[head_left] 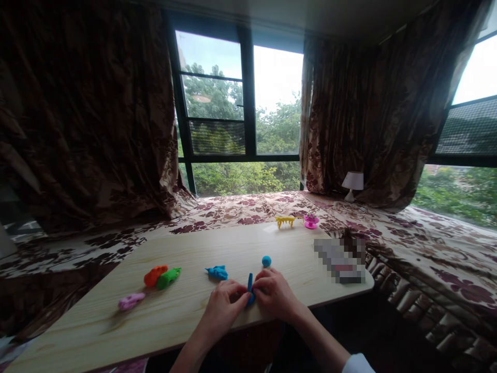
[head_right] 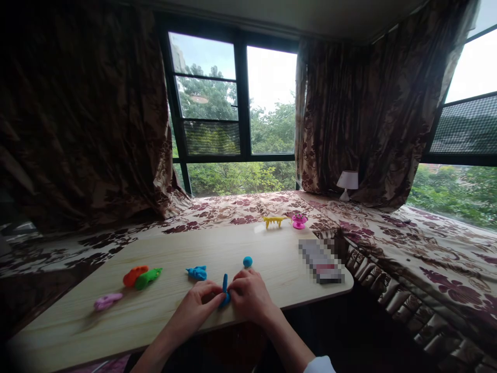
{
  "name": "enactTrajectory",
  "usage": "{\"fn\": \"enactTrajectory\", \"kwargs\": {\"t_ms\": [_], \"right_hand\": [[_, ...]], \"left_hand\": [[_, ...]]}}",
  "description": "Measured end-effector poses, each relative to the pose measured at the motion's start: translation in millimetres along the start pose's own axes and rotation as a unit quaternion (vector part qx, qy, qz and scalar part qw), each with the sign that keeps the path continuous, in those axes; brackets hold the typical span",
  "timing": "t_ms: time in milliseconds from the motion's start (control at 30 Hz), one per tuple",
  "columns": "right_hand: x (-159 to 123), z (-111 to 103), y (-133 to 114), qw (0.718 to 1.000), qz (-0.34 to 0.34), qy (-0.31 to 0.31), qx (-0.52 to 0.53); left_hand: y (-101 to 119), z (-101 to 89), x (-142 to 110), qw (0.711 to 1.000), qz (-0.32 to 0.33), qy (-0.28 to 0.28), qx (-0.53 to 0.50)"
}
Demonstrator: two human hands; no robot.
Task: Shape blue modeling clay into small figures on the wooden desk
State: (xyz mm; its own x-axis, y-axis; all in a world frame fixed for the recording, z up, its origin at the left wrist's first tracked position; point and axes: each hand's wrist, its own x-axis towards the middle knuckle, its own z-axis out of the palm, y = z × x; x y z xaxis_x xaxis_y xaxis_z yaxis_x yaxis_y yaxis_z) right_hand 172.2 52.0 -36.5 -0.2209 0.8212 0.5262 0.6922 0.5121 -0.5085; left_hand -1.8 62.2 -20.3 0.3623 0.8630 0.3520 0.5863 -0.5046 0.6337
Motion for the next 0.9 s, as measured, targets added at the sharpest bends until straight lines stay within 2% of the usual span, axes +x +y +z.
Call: {"fn": "enactTrajectory", "kwargs": {"t_ms": [100, 400, 600, 733, 900], "right_hand": [[0, -2, -2, 1.0, 0.004, 0.0, 0.004], [-3, -9, -13, 0.999, -0.006, -0.027, 0.035], [-4, -3, -9, 0.999, 0.003, -0.018, 0.051], [-5, -1, -7, 0.998, 0.009, -0.017, 0.058], [-4, -3, -8, 0.996, 0.021, -0.008, 0.085]], "left_hand": [[0, 1.7, 0, 1.0, 0.0, 0.014, -0.001], [2, 1.3, -3, 0.992, -0.053, 0.035, -0.105], [3, 1.2, -5, 0.994, -0.012, 0.025, -0.101], [1, 0.9, -6, 0.996, -0.008, 0.025, -0.086], [-4, 5.8, -9, 0.997, -0.004, 0.075, -0.006]]}}
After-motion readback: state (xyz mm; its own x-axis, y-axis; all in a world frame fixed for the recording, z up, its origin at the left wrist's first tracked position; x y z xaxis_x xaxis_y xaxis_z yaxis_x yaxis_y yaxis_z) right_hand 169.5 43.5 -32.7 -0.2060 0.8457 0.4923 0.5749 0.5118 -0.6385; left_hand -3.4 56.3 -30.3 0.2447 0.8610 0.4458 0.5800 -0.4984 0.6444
